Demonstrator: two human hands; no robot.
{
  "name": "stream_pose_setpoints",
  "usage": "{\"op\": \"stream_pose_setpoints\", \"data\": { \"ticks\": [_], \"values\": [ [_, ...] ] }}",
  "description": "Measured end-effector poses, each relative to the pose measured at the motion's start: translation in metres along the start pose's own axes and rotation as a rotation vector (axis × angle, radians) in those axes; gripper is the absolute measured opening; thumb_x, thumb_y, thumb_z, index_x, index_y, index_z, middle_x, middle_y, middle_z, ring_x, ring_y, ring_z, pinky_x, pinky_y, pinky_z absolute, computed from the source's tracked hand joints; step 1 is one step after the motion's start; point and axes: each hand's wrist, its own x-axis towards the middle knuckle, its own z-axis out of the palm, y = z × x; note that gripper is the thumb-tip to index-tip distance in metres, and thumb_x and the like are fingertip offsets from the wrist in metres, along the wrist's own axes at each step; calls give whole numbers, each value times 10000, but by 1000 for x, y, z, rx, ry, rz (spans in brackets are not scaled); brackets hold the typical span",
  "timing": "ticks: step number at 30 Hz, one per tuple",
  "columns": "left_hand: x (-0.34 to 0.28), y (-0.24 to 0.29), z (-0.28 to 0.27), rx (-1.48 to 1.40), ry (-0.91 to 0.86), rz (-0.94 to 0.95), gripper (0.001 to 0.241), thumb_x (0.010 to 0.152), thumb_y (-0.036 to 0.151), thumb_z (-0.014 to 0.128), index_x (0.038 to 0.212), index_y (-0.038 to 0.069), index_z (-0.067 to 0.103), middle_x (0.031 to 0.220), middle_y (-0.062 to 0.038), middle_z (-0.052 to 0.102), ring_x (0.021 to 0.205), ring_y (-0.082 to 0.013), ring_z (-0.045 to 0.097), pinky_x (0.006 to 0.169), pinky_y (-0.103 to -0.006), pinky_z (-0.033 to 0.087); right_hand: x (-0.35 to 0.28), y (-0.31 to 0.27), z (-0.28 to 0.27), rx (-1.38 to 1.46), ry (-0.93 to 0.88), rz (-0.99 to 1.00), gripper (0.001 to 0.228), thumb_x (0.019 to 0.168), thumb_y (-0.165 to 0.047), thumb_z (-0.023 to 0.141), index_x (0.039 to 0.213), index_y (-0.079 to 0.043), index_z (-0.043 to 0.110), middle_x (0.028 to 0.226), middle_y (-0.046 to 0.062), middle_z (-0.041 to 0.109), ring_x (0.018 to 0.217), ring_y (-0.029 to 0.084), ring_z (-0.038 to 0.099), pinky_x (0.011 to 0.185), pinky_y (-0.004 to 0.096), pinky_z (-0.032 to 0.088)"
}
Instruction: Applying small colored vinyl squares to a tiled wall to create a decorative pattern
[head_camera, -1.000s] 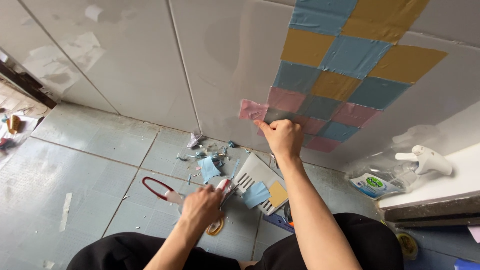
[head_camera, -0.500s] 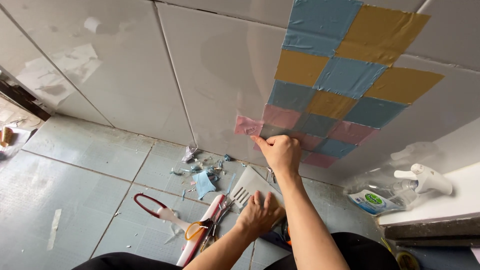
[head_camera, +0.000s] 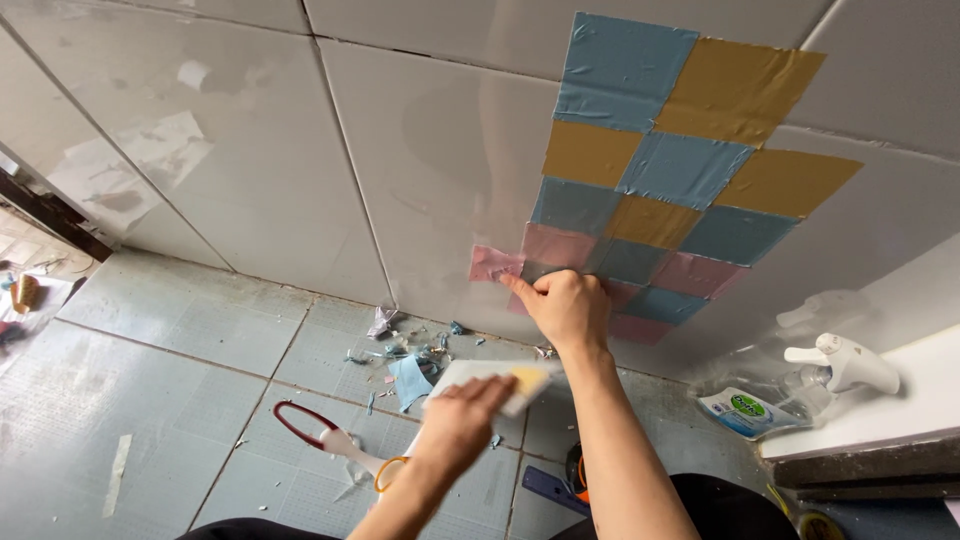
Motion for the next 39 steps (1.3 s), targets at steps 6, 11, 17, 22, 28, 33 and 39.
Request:
{"op": "stream_pose_setpoints", "data": {
  "ticks": [6,11,17,22,28,33,39],
  "values": [
    [22,-48,-74,-355,409,-395,256,896,224,703,1129,306,767,999,41,809,786,-200,785,713,-371,620,8,-14,-25,103,148,29,738,877,-686,694,397,-164,490,418,145,409,463,428,561,409,428,347],
    [65,-43,-89,-460,444,-477,77,879,325,761,949,326,792,711,12,760,725,-322,742,672,-404,583,10,-11,-19,171,112,92,691,865,-662,705,412,-162,556,429,162,510,566,457,628,424,441,453],
    [81,-57,-101,-376,642,-507,331,859,336,822,623,162,668,453,-104,559,480,-346,634,450,-344,420,9,-5,-12,111,142,71,665,886,-639,718,412,-194,578,422,108,534,529,403,646,417,391,466],
    [59,-68,-116,-366,635,-506,276,871,232,804,640,147,680,464,-99,572,450,-323,619,485,-332,453,7,-4,-6,157,130,35,593,944,-616,644,517,-208,696,495,50,635,592,414,674,511,489,528],
    [91,-38,-108,-459,536,-420,359,931,332,785,614,173,725,425,18,612,343,-160,559,455,-233,478,8,9,6,107,120,59,659,989,-639,562,519,-196,694,476,117,594,587,423,665,513,517,519],
    [85,-65,-117,-400,653,-580,335,828,341,840,671,84,693,490,-153,577,530,-407,607,541,-414,466,4,0,-19,201,104,-33,613,956,-551,653,481,-166,616,450,97,568,576,409,663,484,432,518],
    [82,-41,-118,-424,623,-512,223,847,311,828,710,156,746,496,-78,620,497,-268,651,542,-338,504,4,5,-10,236,69,-43,433,857,-476,732,530,-204,649,465,33,592,597,367,675,520,428,524]
  ]
}}
